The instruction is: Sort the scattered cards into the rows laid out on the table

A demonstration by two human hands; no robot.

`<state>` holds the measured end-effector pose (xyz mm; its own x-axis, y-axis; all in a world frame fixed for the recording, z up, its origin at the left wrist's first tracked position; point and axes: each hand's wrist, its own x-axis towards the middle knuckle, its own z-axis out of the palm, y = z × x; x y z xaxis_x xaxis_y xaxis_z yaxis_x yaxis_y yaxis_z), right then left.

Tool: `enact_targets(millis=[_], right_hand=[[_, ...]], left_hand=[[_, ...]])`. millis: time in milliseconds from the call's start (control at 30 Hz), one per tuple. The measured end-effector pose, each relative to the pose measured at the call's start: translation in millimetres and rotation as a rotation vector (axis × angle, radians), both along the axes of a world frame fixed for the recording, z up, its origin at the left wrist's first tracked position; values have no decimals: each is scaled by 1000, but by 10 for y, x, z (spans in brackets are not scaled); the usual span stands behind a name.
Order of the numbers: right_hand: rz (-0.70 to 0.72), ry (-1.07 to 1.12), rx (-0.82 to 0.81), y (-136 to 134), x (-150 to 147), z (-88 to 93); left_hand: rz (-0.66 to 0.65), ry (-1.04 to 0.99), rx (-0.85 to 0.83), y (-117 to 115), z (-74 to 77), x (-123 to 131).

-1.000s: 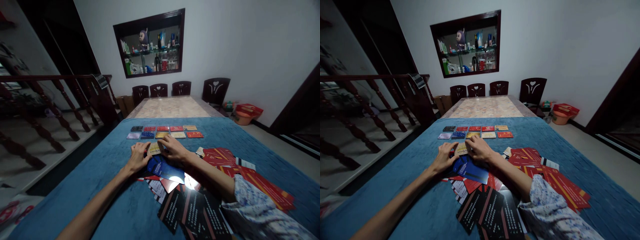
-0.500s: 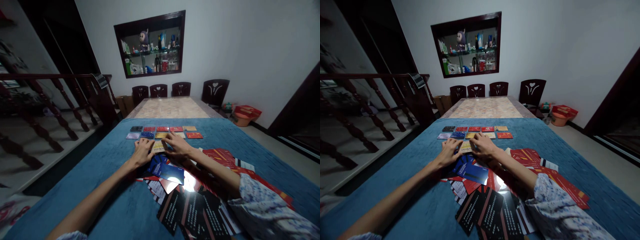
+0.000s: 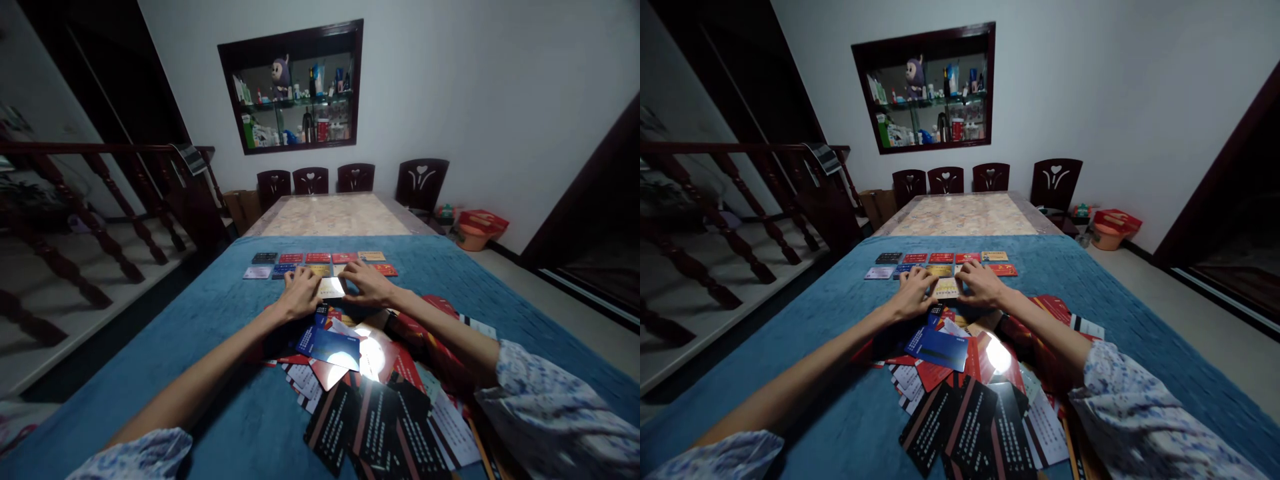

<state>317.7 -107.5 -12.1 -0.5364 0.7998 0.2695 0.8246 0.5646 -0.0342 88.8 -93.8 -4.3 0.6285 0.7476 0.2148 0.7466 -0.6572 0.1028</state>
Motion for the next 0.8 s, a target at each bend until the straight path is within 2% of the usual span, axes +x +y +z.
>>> enact_targets(millis=[300,533,800], right_hand=[[-52,-44,-11,187,237,-35],[-100,-127,-68,317,342,21],[-218,-227,-130,446,383,100]], left_hand=[[-16,58,-15,205,-18,260],[6,120,-13,364,-11,445],[22,185,-14,536,-1,614]])
